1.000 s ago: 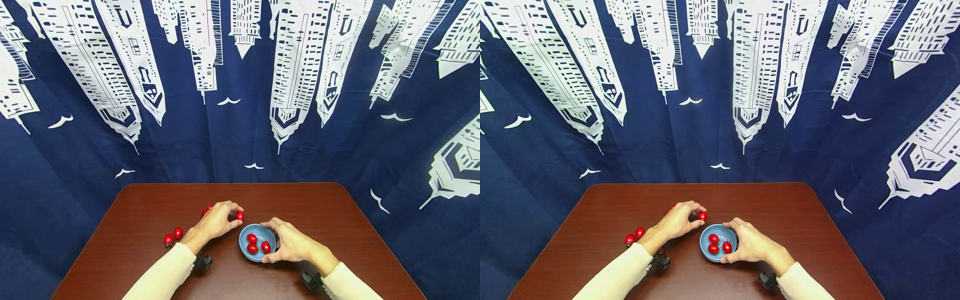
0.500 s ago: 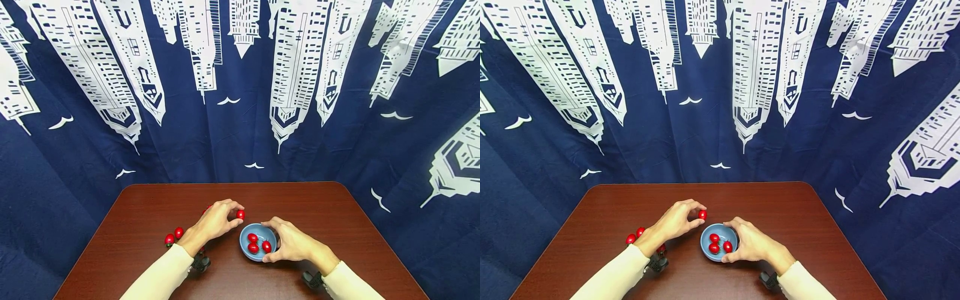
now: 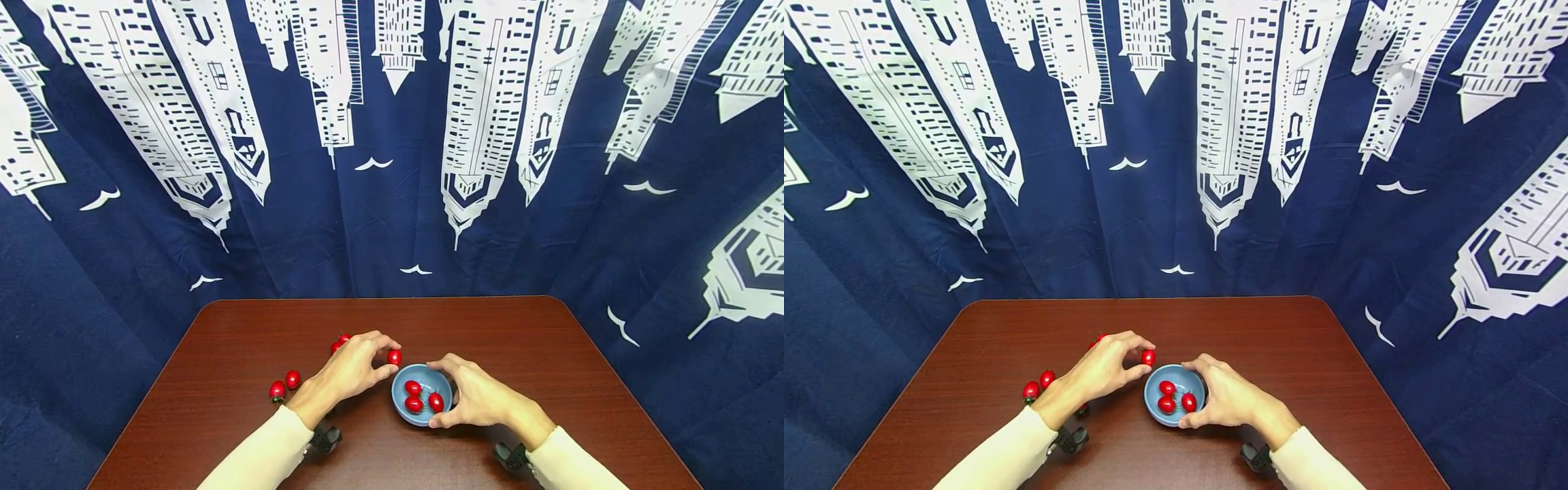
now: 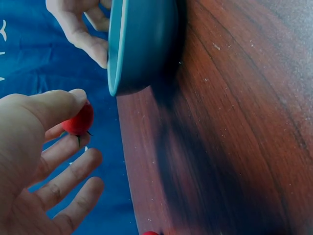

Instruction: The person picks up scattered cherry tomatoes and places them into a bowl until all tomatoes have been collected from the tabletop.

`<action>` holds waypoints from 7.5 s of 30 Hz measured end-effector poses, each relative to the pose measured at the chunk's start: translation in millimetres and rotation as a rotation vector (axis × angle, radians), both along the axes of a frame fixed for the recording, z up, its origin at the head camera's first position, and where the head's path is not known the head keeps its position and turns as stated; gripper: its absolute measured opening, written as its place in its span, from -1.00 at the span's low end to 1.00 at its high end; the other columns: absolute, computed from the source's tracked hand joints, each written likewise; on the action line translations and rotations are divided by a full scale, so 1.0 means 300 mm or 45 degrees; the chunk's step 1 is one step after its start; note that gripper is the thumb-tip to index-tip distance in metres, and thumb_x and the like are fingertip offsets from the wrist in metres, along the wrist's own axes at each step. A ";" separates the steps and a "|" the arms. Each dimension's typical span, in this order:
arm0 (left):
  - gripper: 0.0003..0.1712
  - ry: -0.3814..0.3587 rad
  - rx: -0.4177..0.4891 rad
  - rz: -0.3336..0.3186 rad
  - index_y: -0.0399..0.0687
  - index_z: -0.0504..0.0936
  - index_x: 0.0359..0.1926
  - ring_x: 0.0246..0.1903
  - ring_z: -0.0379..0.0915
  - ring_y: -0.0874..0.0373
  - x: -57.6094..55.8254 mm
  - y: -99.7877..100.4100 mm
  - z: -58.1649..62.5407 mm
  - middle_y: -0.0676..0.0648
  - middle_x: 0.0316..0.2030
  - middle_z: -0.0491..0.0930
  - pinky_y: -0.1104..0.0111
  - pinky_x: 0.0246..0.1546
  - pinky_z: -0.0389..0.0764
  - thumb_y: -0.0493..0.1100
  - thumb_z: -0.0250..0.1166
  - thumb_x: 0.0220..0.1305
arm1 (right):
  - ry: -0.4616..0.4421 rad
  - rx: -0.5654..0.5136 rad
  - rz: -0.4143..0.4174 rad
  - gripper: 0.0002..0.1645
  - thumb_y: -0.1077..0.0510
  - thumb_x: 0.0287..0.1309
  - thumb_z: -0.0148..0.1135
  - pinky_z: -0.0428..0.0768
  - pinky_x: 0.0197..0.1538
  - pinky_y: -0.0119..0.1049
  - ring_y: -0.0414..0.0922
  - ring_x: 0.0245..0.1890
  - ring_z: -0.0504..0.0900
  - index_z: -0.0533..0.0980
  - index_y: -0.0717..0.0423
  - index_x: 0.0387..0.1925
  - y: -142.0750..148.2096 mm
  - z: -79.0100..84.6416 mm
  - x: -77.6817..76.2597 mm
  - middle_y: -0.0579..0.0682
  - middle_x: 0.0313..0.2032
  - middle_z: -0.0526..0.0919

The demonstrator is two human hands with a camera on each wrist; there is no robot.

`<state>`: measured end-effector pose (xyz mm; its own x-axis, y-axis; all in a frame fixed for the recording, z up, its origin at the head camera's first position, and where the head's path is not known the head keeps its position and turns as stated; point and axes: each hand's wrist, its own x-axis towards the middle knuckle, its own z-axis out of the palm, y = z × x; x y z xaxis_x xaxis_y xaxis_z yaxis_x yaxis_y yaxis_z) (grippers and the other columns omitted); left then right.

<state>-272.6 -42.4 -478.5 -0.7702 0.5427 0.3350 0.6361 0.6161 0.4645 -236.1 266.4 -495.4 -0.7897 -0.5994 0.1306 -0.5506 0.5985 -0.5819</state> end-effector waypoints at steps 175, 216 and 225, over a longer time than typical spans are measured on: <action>-0.48 0.110 -0.120 -0.004 0.17 0.80 0.36 0.26 0.79 0.18 0.184 -0.158 -0.029 0.17 0.26 0.78 0.09 0.30 0.84 0.08 0.66 0.47 | -0.007 -0.013 -0.016 0.19 -0.28 0.04 0.88 0.80 -0.09 -0.41 -0.32 -0.09 0.75 0.55 0.31 0.48 -0.006 0.000 0.003 0.06 0.17 0.72; -0.47 0.073 -0.190 0.121 0.24 0.83 0.30 0.19 0.78 0.19 0.217 -0.362 -0.110 0.26 0.21 0.79 0.05 0.21 0.86 0.14 0.72 0.38 | -0.001 -0.002 -0.026 0.18 -0.29 0.03 0.87 0.77 -0.14 -0.42 -0.35 -0.18 0.69 0.56 0.26 0.49 -0.003 -0.010 -0.005 0.04 0.17 0.72; -0.42 0.059 -0.229 0.183 0.26 0.83 0.31 0.15 0.79 0.19 0.215 -0.387 -0.124 0.28 0.19 0.78 0.06 0.12 0.88 0.14 0.75 0.33 | 0.003 -0.008 -0.016 0.18 -0.28 0.04 0.87 0.79 -0.13 -0.41 -0.33 -0.18 0.70 0.55 0.27 0.49 -0.004 -0.010 -0.006 0.04 0.16 0.72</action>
<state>-208.0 -158.6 -515.7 -0.8299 0.4827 0.2797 0.5540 0.7722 0.3112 -237.8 265.1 -498.3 -0.7970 -0.5884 0.1360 -0.5443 0.6021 -0.5841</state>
